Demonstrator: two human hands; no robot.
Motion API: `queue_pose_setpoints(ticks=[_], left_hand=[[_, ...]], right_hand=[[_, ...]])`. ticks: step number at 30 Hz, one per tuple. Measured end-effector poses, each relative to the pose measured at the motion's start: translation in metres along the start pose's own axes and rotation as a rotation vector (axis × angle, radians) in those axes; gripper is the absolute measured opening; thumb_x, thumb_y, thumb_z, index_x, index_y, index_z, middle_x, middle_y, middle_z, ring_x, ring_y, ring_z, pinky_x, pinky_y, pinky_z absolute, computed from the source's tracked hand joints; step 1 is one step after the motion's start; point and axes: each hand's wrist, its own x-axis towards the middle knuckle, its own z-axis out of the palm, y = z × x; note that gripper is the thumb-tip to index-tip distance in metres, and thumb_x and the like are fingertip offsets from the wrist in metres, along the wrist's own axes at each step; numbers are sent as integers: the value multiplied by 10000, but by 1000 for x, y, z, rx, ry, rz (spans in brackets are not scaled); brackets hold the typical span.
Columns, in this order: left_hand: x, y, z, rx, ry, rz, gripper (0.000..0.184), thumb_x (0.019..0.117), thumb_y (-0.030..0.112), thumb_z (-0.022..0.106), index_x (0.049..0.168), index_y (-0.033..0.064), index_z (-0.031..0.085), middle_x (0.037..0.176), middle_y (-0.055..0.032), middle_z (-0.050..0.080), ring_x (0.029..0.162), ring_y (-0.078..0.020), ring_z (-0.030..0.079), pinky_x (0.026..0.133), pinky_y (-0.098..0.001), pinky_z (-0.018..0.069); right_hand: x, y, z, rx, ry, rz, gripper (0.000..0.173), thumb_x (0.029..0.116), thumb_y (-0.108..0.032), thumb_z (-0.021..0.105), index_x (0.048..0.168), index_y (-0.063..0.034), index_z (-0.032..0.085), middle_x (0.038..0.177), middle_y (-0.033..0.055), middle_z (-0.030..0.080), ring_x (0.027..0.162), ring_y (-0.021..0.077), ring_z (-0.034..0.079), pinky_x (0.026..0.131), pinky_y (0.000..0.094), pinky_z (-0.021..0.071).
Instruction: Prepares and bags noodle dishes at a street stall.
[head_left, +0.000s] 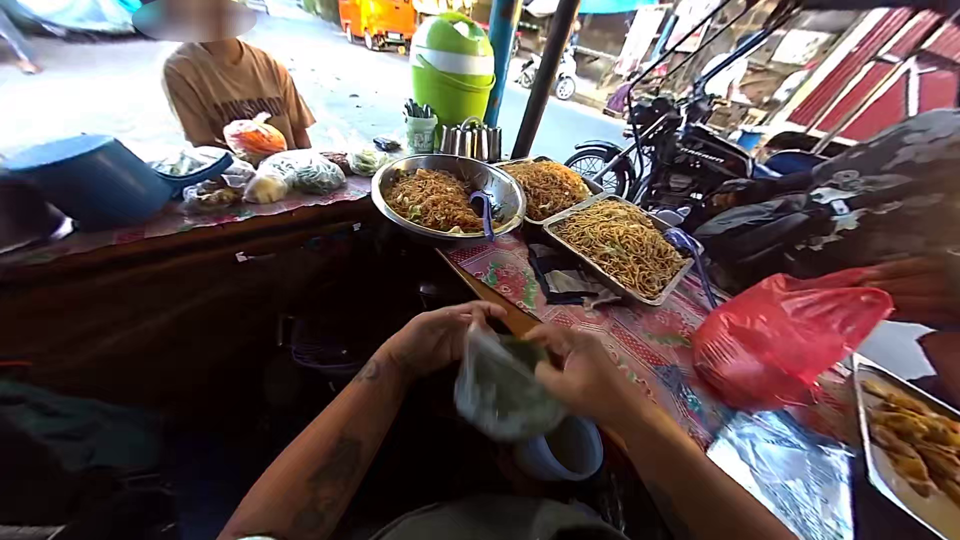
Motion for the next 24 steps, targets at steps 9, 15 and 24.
queue_pose_setpoints(ticks=[9,15,24], left_hand=[[-47,26,-15,520,-289,-445,401,891,-59,666,1278,-41,564,1058,-147,658,920,-150,632,835,-368,538],[-62,35,-83,-6,56,-307,543,979,193,581,1456,67,354,1131,7,660,994,-52,664,891,-279,576],[-1,118,-190,-85,471,-5,240,1089,140,335,1130,160,571,908,39,699,832,-57,684,738,-258,598]], right_hand=[[131,-68,4,-387,-233,42,341,1066,-272,535,1128,35,670,980,208,684,920,344,679,843,542,548],[284,-3,-4,-675,-205,643,474,987,-255,658,1337,52,565,1225,299,639,1127,446,646,940,642,506],[291,-34,-72,-882,-166,546,401,957,-60,640,1357,-69,655,1229,277,667,1180,493,609,965,723,442]])
